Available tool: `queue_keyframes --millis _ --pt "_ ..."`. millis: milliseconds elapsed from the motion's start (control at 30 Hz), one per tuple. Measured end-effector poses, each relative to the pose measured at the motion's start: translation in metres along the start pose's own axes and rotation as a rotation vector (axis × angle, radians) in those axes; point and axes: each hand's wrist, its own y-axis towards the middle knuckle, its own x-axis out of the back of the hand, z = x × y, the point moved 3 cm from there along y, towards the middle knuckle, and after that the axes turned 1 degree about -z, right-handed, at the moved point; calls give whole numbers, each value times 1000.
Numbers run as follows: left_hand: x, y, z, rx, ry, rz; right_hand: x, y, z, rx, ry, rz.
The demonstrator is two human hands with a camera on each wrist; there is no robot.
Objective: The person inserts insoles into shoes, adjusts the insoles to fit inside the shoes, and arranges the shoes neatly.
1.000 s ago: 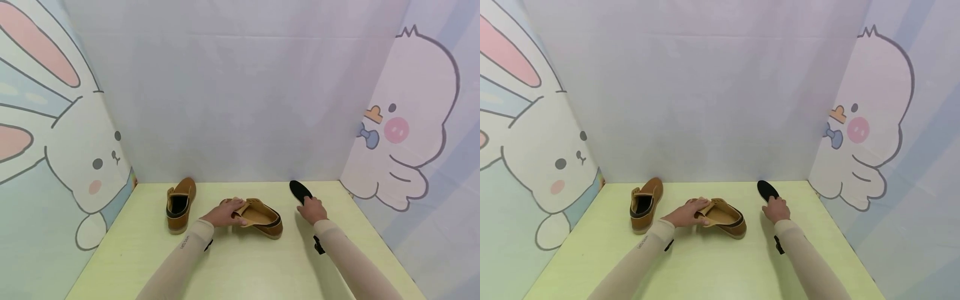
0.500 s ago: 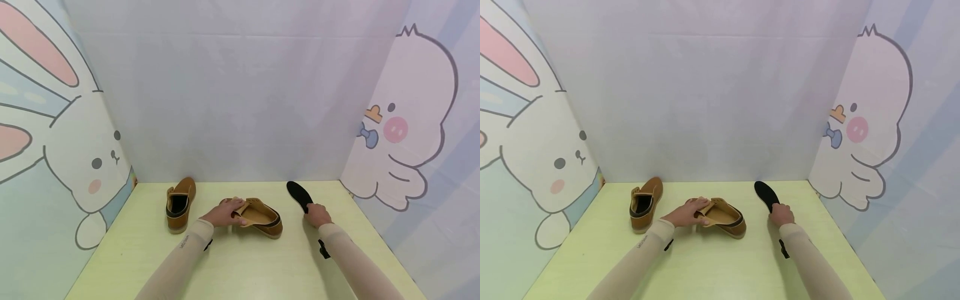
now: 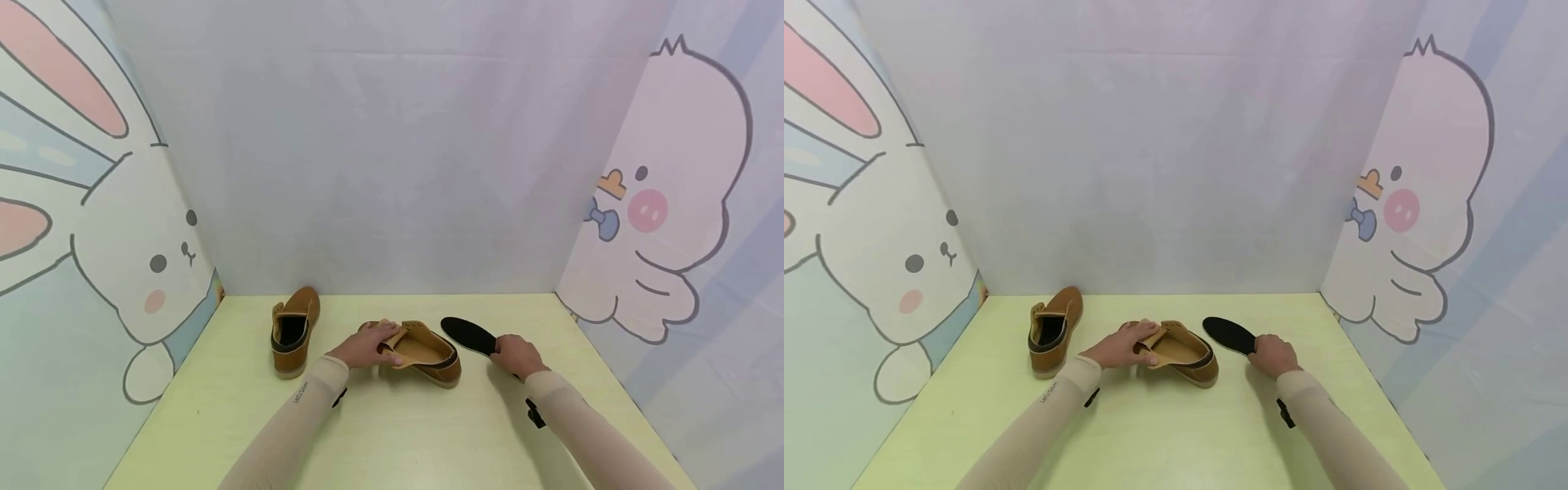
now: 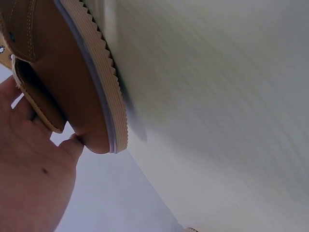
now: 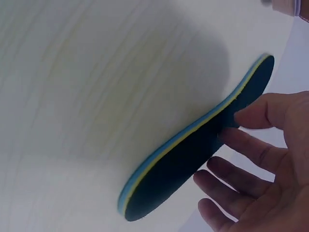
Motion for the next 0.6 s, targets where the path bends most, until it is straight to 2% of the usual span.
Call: queue_keyframes --millis 233,467,600 --pt "0 3 4 -6 7 2 -2 15 9 3 -20 35" --pt "-6 5 7 9 9 2 -12 26 -4 -20 -63 61" --pt "-6 3 7 18 12 -7 -14 28 -9 -5 -37 65"
